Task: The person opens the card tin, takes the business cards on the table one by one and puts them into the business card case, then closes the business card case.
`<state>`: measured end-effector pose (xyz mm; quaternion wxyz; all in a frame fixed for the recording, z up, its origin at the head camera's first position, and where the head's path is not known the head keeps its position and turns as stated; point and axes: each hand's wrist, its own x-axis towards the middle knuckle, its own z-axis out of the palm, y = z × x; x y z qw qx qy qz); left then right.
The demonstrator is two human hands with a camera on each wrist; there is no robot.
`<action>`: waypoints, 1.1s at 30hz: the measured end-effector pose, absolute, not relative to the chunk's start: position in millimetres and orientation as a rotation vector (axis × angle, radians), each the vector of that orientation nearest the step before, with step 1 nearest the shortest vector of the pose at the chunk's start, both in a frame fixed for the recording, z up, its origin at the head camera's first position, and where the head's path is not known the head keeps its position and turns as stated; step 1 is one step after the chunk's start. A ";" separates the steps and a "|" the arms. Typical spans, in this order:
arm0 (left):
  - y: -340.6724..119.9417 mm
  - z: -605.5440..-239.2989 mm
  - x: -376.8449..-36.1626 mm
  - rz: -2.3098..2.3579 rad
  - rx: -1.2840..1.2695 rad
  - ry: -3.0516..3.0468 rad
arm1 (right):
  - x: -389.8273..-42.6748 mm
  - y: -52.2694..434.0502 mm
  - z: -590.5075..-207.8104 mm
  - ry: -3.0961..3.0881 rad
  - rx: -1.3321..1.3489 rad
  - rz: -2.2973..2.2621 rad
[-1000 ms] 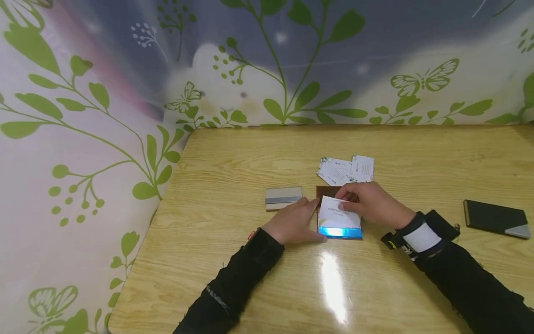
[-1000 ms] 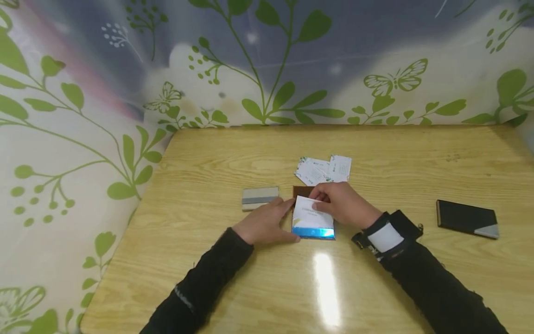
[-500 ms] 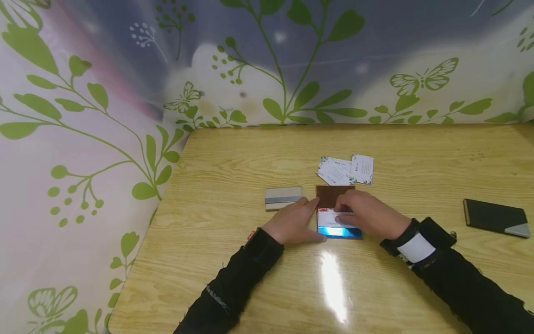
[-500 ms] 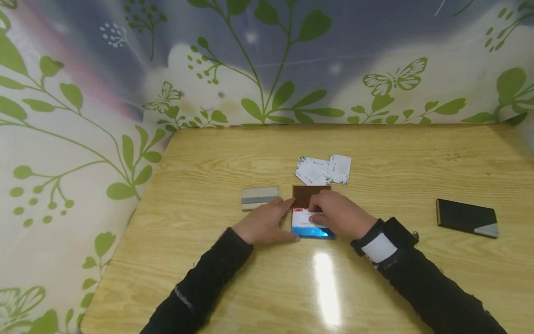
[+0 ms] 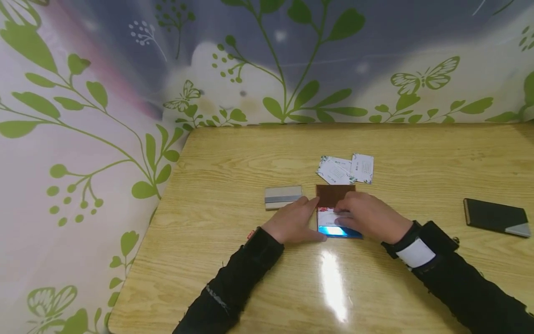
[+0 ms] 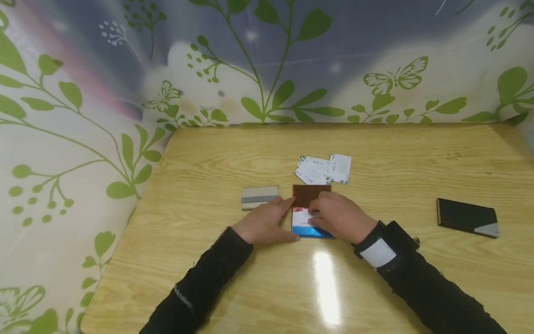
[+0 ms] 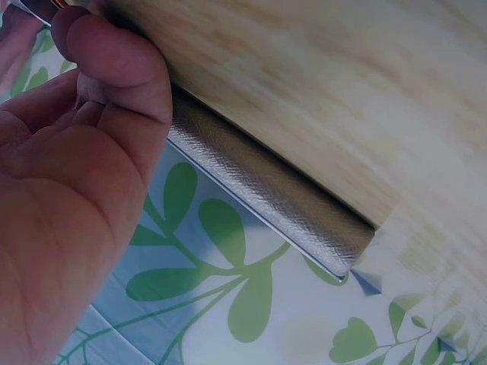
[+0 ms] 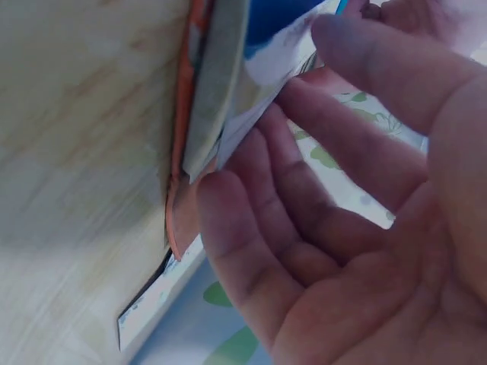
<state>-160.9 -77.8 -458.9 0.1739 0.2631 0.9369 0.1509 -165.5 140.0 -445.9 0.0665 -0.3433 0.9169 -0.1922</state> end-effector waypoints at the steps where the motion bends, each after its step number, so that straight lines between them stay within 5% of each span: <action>1: -77.8 -458.8 -160.8 0.430 0.743 2.657 | -165.3 139.8 -445.7 2.765 -1.034 -0.576; 10: -78.3 -459.2 -160.9 0.438 0.737 2.657 | -170.2 142.9 -447.0 2.754 -0.963 -0.637; 23: -78.2 -462.5 -160.8 0.413 0.761 2.652 | -220.3 190.5 -462.5 3.056 -0.865 -0.438; 33: -78.7 -459.9 -160.6 0.438 0.736 2.647 | -221.5 193.5 -452.2 2.949 -0.309 -0.607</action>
